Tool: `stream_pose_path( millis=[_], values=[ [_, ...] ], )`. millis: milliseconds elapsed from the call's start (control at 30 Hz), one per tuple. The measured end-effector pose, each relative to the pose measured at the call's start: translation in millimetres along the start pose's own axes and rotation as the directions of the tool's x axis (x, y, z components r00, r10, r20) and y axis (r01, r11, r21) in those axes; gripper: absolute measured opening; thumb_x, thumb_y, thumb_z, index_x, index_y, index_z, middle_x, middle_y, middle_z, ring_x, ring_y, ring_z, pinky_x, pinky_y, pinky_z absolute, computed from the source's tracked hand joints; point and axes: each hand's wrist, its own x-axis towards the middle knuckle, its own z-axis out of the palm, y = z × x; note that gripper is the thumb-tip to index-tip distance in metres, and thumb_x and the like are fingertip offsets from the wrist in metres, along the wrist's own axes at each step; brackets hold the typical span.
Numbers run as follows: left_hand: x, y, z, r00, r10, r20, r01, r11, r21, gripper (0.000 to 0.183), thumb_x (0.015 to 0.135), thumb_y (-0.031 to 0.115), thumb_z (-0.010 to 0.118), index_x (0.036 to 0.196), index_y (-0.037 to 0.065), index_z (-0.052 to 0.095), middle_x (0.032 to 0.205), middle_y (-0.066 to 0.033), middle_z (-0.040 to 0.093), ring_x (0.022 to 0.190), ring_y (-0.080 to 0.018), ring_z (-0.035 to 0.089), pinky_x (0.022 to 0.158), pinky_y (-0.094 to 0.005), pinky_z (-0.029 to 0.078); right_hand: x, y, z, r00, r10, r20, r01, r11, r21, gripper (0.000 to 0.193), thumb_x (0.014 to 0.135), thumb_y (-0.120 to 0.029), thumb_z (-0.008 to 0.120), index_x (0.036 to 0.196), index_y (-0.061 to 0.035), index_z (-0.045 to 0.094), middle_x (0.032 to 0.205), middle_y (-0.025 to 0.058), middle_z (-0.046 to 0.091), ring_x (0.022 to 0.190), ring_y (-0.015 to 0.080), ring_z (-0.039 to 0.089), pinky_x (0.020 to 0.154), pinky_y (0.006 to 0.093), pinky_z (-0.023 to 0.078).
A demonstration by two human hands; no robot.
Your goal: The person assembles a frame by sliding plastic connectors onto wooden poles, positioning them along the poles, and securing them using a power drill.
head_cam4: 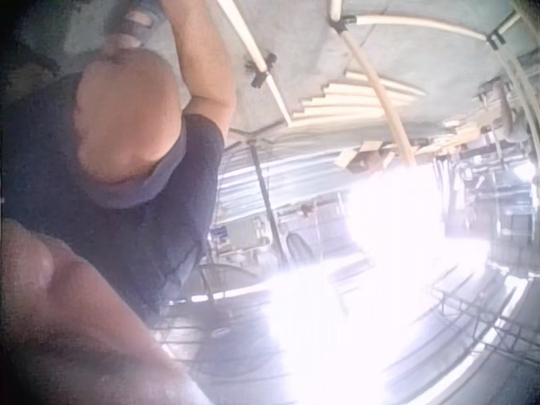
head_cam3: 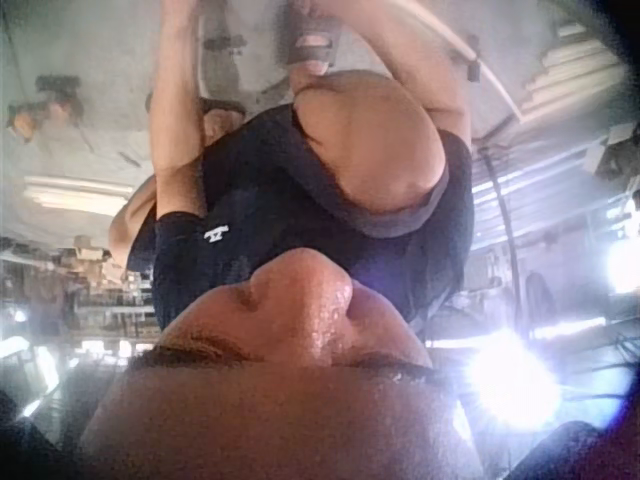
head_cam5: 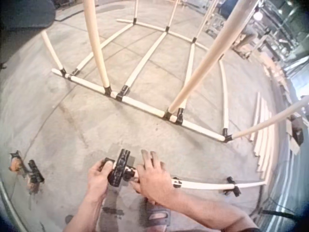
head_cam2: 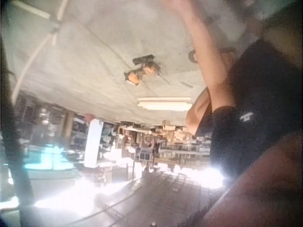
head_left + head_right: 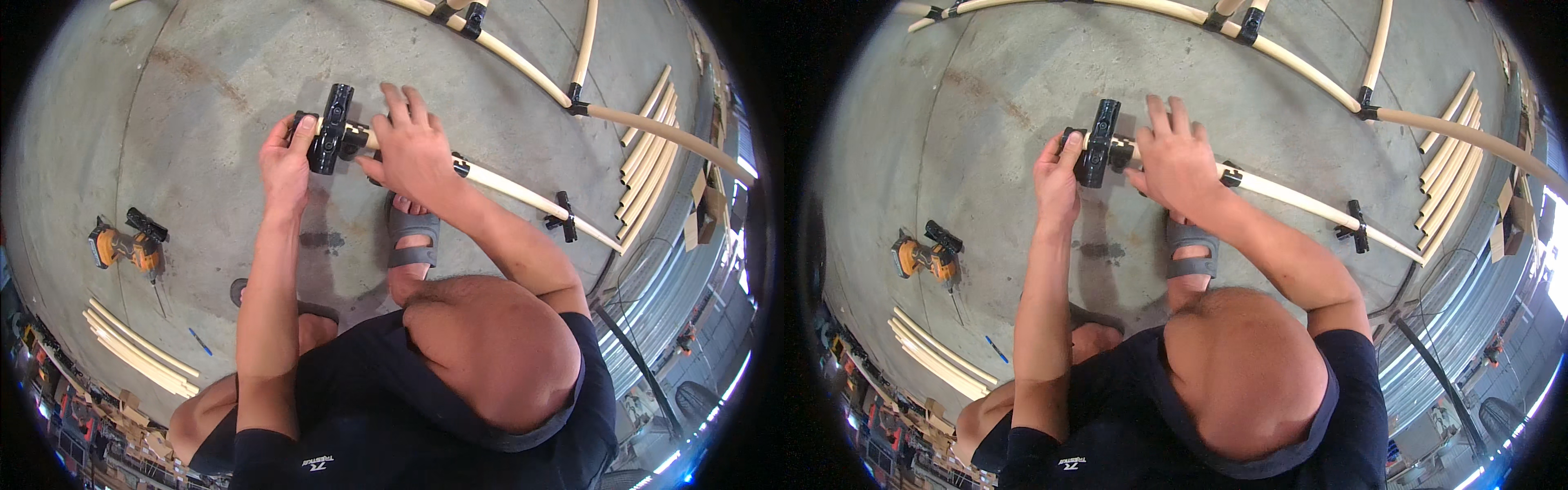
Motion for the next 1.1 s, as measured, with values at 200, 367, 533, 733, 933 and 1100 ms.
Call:
stream_pose_path(
  millis=[200, 367, 533, 733, 933, 1100],
  values=[
    [2.6, -3.8, -7.0, 1.000, -0.022, 0.006, 0.022, 1.000, -0.020, 0.030, 0.098, 0.022, 0.072, 0.113, -0.003, 0.068, 0.097, -0.0033, 0.071, 0.083, -0.0079, 0.063, 0.073, -0.0236, 0.050, 3.7, 26.2, -14.1, 0.980, 0.153, 0.130, -0.178, 0.962, 0.209, 0.043, 0.074, -0.038, 0.081, 0.099, -0.0060, 0.066, 0.129, 0.0164, 0.057, 0.114, 0.0373, 0.062, 0.084, 0.0455, 0.058],
    [8.8, -3.8, -4.6, 0.999, 0.009, -0.036, -0.009, 1.000, -0.003, 0.029, 0.098, 0.021, 0.072, 0.115, -0.002, 0.068, 0.096, -0.0031, 0.071, 0.082, -0.0081, 0.063, 0.074, -0.0237, 0.051, -6.9, 22.1, -6.2, 0.977, 0.035, 0.211, -0.024, 0.998, -0.059, 0.036, 0.079, -0.039, 0.076, 0.096, -0.0070, 0.071, 0.112, 0.0100, 0.061, 0.112, 0.0333, 0.061, 0.082, 0.0497, 0.055],
    [10.6, 0.4, -13.8, 0.999, -0.003, -0.048, 0.004, 1.000, 0.018, 0.031, 0.097, 0.021, 0.074, 0.118, -0.002, 0.068, 0.098, -0.0035, 0.071, 0.083, -0.0084, 0.063, 0.075, -0.0240, 0.051, -36.5, 49.0, -36.0, 0.983, 0.095, 0.157, -0.060, 0.975, -0.216, 0.039, 0.079, -0.036, 0.077, 0.105, -0.0082, 0.072, 0.123, 0.0092, 0.064, 0.131, 0.0277, 0.050, 0.109, 0.0526, 0.042],
    [10.5, 3.7, -11.9, 1.000, -0.009, -0.023, 0.009, 1.000, 0.005, 0.031, 0.097, 0.020, 0.074, 0.118, -0.002, 0.069, 0.099, -0.0042, 0.072, 0.085, -0.0082, 0.063, 0.075, -0.0238, 0.051, -38.1, 55.6, -31.2, 0.992, -0.006, 0.126, 0.006, 1.000, 0.004, 0.053, 0.085, -0.036, 0.075, 0.128, -0.0077, 0.062, 0.128, 0.0146, 0.065, 0.125, 0.0314, 0.059, 0.113, 0.0557, 0.037],
    [7.6, 4.0, -12.4, 1.000, 0.020, -0.019, -0.020, 1.000, 0.001, 0.029, 0.098, 0.020, 0.073, 0.116, -0.001, 0.068, 0.099, -0.0037, 0.071, 0.087, -0.0084, 0.064, 0.077, -0.0240, 0.051, 47.4, 17.6, 8.1, 0.949, -0.128, 0.287, -0.137, 0.654, 0.744, 0.049, 0.091, -0.036, 0.075, 0.124, -0.0012, 0.062, 0.105, 0.0156, 0.071, 0.100, 0.0284, 0.067, 0.088, 0.0382, 0.051],
    [4.0, -1.5, -11.1, 1.000, 0.013, -0.017, -0.013, 0.999, -0.033, 0.028, 0.099, 0.019, 0.071, 0.118, -0.001, 0.067, 0.101, -0.0036, 0.071, 0.088, -0.0087, 0.064, 0.079, -0.0241, 0.052, 62.2, 45.6, 4.0, 0.823, -0.276, 0.497, -0.211, 0.663, 0.718, 0.044, 0.092, -0.040, 0.072, 0.118, -0.0058, 0.068, 0.101, 0.0155, 0.073, 0.093, 0.0254, 0.069, 0.082, 0.0378, 0.052]
  ],
)
